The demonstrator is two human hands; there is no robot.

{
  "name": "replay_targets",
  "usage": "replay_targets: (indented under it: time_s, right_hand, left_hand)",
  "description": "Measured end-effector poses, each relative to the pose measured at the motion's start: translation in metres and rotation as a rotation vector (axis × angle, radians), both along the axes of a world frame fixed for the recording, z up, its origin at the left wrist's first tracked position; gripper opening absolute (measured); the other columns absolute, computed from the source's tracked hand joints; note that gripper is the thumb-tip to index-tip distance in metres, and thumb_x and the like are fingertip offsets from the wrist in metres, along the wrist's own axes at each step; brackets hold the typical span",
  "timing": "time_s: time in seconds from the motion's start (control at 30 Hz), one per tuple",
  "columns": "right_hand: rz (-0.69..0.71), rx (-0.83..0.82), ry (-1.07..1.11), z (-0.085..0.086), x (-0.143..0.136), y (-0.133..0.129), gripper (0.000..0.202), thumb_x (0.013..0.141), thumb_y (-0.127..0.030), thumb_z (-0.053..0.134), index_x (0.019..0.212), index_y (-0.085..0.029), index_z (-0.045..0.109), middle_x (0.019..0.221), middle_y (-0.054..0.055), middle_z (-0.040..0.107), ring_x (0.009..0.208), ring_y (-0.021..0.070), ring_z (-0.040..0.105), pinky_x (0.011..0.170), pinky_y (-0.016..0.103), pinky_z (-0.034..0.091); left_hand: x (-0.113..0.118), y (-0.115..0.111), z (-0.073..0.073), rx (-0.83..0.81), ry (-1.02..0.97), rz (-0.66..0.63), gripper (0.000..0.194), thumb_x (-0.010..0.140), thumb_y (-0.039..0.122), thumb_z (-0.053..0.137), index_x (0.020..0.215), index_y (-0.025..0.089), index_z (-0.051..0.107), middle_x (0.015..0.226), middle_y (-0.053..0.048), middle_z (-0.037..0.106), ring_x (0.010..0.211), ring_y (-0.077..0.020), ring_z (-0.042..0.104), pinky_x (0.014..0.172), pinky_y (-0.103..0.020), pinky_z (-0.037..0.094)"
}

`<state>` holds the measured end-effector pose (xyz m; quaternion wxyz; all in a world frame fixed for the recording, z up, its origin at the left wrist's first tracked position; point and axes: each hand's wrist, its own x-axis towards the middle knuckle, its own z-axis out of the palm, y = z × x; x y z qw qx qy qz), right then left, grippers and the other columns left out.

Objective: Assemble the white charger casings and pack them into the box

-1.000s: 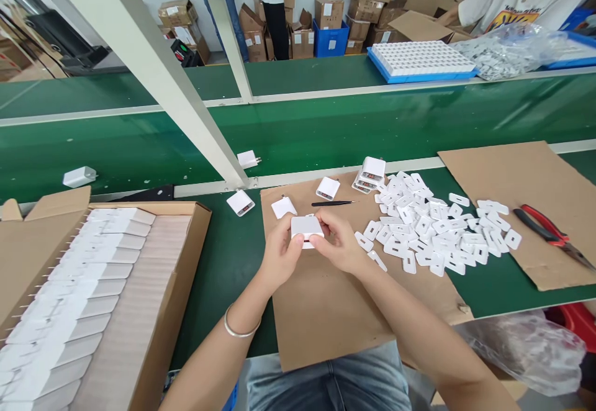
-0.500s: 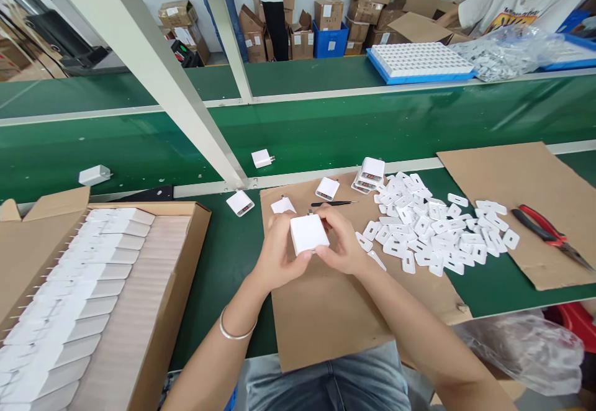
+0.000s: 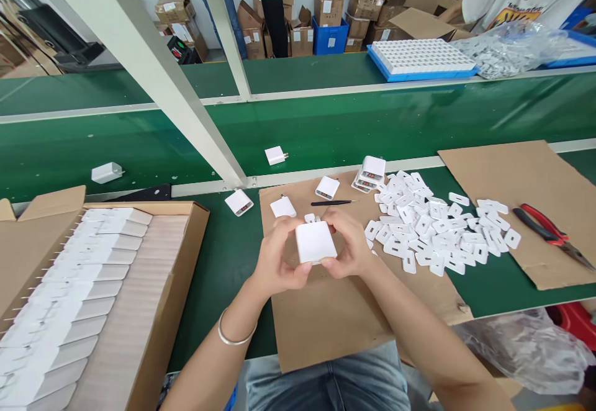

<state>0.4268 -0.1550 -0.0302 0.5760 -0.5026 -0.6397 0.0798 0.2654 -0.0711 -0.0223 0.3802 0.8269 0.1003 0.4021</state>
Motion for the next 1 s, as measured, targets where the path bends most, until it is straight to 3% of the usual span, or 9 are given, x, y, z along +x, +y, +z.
replay_targets:
  time_s: [0.13, 0.3, 0.43, 0.67, 0.8, 0.9, 1.0]
  right_hand:
    - [-0.017, -0.122, 0.108, 0.003, -0.004, -0.002, 0.043, 0.084, -0.060, 0.061, 0.075, -0.023, 0.040, 0.063, -0.003, 0.037, 0.056, 0.0142, 0.034, 0.055, 0.031, 0.024]
    - [-0.035, -0.594, 0.281, 0.004, -0.001, -0.003, 0.046, 0.096, -0.059, 0.046, 0.069, -0.022, 0.039, 0.063, -0.002, 0.048, 0.061, 0.0137, 0.042, 0.059, 0.028, 0.031]
    - [-0.030, -0.760, 0.316, 0.003, 0.002, -0.001, 0.051, 0.098, -0.063, 0.038, 0.070, -0.021, 0.047, 0.068, -0.001, 0.054, 0.068, 0.0165, 0.050, 0.064, 0.029, 0.035]
    - [0.008, -0.878, 0.322, 0.006, -0.002, 0.001, 0.051, 0.096, -0.064, 0.043, 0.076, -0.020, 0.060, 0.070, 0.001, 0.061, 0.072, 0.0189, 0.056, 0.068, 0.030, 0.041]
    - [0.034, -0.890, 0.346, 0.007, -0.002, 0.001, 0.049, 0.096, -0.061, 0.047, 0.075, -0.020, 0.063, 0.069, 0.002, 0.063, 0.072, 0.0193, 0.057, 0.068, 0.030, 0.042]
    - [0.080, -0.879, 0.367, 0.007, -0.001, 0.000, 0.048, 0.096, -0.060, 0.047, 0.074, -0.020, 0.063, 0.068, 0.002, 0.062, 0.070, 0.0188, 0.056, 0.067, 0.030, 0.041]
    - [0.100, -0.876, 0.401, 0.008, -0.002, 0.000, 0.047, 0.097, -0.058, 0.047, 0.074, -0.020, 0.062, 0.068, 0.000, 0.061, 0.068, 0.0178, 0.055, 0.066, 0.030, 0.040]
  left_hand:
    - [0.002, -0.006, -0.003, -0.264, -0.014, -0.037, 0.042, 0.092, 0.058, 0.057, 0.111, 0.020, 0.054, 0.081, -0.001, 0.058, 0.065, -0.0144, 0.053, 0.059, -0.028, 0.041]
    - [0.009, -0.005, -0.002, -0.714, 0.173, -0.023, 0.035, 0.099, 0.053, 0.049, 0.098, 0.018, 0.055, 0.078, -0.003, 0.066, 0.065, -0.0153, 0.061, 0.067, -0.030, 0.048]
    - [0.013, -0.001, -0.002, -0.888, 0.264, -0.003, 0.041, 0.099, 0.056, 0.045, 0.090, 0.017, 0.054, 0.067, -0.002, 0.068, 0.055, -0.0143, 0.058, 0.062, -0.029, 0.047]
    - [0.012, 0.002, 0.000, -0.969, 0.365, 0.045, 0.038, 0.098, 0.054, 0.045, 0.083, 0.019, 0.047, 0.058, -0.001, 0.065, 0.048, -0.0139, 0.054, 0.057, -0.028, 0.044]
    - [0.011, 0.005, 0.001, -0.980, 0.403, -0.011, 0.034, 0.099, 0.050, 0.042, 0.084, 0.019, 0.046, 0.061, -0.001, 0.065, 0.052, -0.0136, 0.054, 0.061, -0.029, 0.044]
    - [0.006, 0.007, 0.002, -0.933, 0.435, -0.067, 0.032, 0.100, 0.049, 0.040, 0.098, 0.019, 0.050, 0.065, 0.000, 0.063, 0.059, -0.0159, 0.055, 0.063, -0.029, 0.044]
    - [0.001, 0.006, 0.003, -0.768, 0.472, 0.020, 0.037, 0.102, 0.049, 0.040, 0.128, 0.025, 0.050, 0.082, -0.001, 0.063, 0.072, -0.0169, 0.056, 0.069, -0.030, 0.044]
